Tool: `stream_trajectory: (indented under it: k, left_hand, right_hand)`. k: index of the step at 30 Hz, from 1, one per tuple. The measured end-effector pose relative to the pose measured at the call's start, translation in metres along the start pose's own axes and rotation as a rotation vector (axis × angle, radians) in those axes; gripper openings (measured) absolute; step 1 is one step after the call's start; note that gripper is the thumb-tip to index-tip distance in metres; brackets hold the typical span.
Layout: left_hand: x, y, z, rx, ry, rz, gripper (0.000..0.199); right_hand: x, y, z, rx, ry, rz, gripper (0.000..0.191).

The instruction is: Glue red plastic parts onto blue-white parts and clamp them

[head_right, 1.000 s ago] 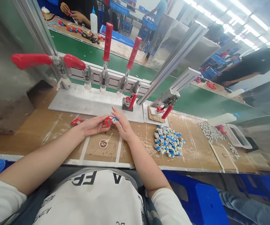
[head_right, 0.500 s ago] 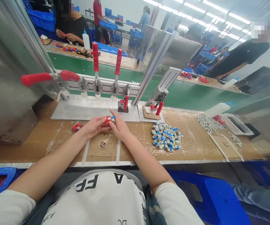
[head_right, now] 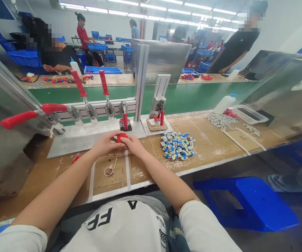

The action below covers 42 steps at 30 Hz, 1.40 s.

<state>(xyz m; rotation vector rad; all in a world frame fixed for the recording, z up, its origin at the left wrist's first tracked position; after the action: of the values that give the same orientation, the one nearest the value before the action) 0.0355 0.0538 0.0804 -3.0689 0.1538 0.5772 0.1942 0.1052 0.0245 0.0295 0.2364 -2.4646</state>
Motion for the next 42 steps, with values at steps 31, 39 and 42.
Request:
stream_trajectory:
  k: [31, 39, 42]
  left_hand:
    - [-0.032, -0.044, 0.07, -0.297, 0.177, -0.429, 0.077]
    - [-0.015, -0.08, 0.07, -0.115, 0.095, -0.43, 0.045]
    - [-0.003, -0.101, 0.074, -0.097, 0.081, -0.45, 0.039]
  right_hand:
    - [-0.039, -0.119, -0.013, -0.227, 0.421, -0.302, 0.048]
    - [-0.066, -0.037, -0.002, -0.082, 0.597, 0.039, 0.043]
    - [-0.071, -0.026, 0.027, -0.249, 0.331, -0.059, 0.059]
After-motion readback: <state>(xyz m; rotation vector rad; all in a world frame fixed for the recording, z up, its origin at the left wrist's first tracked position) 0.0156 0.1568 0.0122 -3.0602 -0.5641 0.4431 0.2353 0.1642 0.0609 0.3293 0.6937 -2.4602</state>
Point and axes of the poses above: each hand's wrist, its own y-axis away from the middle knuckle, its own x-axis out of the palm, z = x × y, the point moved 3 cm from there along -y, towards the middle knuckle, and after that the axes turned 10 degrees about -x, right-handed, at the moved point
